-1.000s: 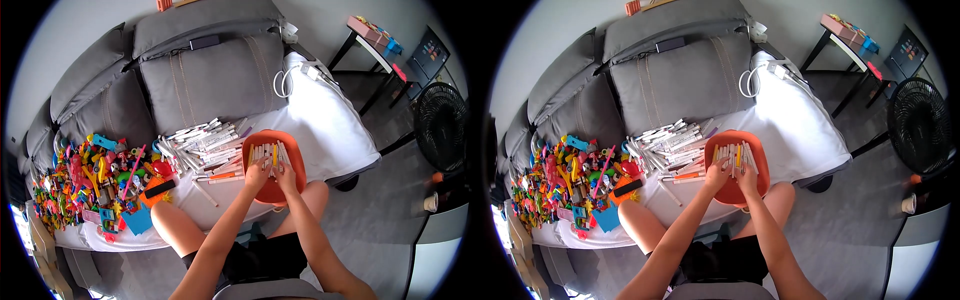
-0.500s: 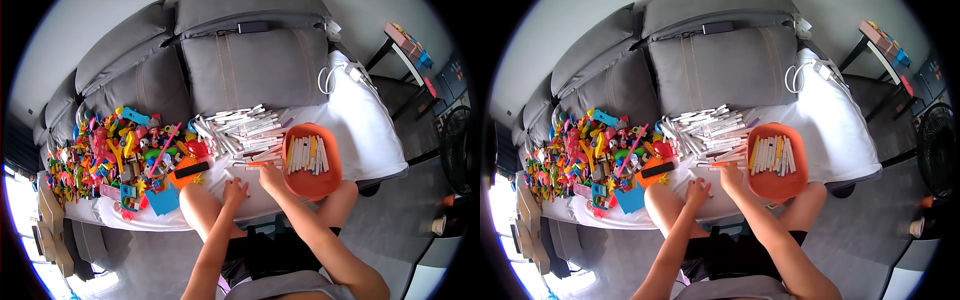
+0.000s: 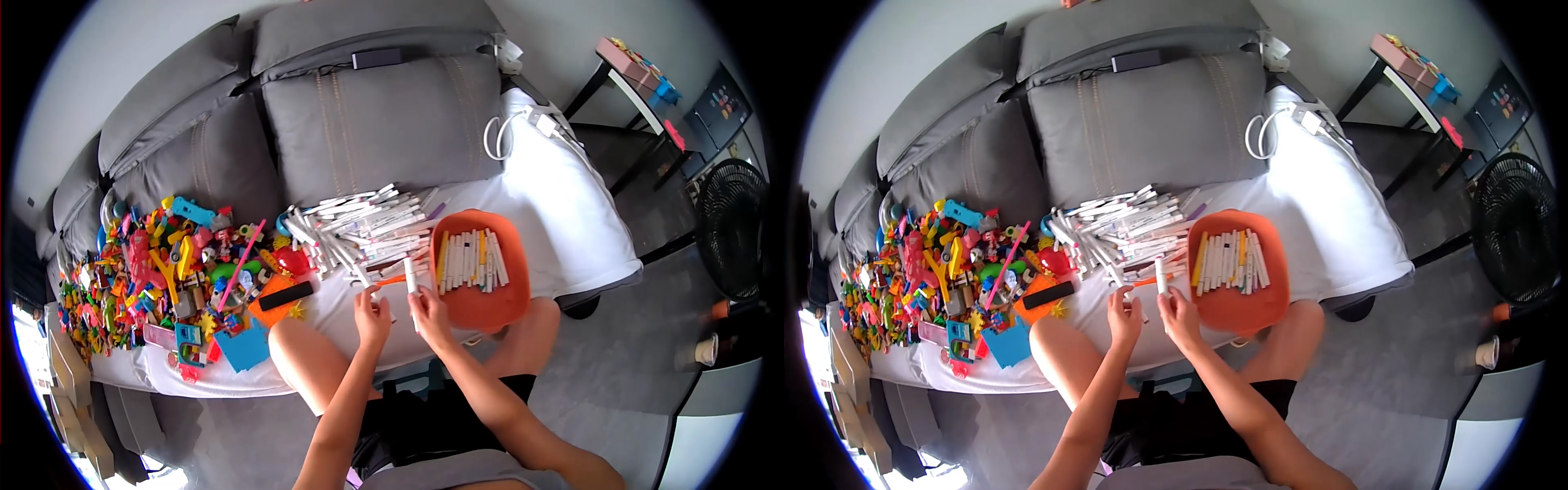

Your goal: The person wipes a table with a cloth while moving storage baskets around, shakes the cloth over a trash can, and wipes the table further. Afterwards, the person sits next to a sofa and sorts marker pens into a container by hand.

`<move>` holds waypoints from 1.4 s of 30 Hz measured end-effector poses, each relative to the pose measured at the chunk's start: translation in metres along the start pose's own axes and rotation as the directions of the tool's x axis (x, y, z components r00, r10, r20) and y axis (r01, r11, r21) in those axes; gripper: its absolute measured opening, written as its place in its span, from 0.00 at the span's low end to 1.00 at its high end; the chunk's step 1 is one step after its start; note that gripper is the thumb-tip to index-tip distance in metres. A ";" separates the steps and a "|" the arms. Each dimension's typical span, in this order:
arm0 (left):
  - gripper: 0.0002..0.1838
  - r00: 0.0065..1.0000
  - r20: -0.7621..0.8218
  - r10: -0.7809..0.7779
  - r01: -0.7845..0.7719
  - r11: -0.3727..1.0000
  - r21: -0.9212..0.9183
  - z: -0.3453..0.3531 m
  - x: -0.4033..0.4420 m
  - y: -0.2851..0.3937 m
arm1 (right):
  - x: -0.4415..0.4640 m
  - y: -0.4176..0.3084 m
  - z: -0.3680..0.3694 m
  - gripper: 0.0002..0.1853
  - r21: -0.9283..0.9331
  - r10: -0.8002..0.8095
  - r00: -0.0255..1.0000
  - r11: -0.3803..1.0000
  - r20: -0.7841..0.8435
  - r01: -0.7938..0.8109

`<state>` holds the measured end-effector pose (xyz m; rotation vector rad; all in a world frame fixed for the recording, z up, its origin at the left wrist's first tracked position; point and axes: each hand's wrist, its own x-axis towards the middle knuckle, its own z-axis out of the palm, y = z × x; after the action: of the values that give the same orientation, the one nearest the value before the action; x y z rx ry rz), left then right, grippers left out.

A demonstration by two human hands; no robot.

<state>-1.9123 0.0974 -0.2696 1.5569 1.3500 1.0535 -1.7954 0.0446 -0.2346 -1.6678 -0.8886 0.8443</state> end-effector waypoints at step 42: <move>0.15 0.988 -0.131 -0.086 0.135 0.893 0.430 -0.001 -0.014 -0.070 | 0.030 0.122 0.089 0.16 -0.056 0.013 1.000 0.998 -0.004 -0.013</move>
<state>-1.9371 0.0910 -0.3366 1.7332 1.8245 0.8058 -1.8392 0.0850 -0.3768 -1.7244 -0.9072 0.8318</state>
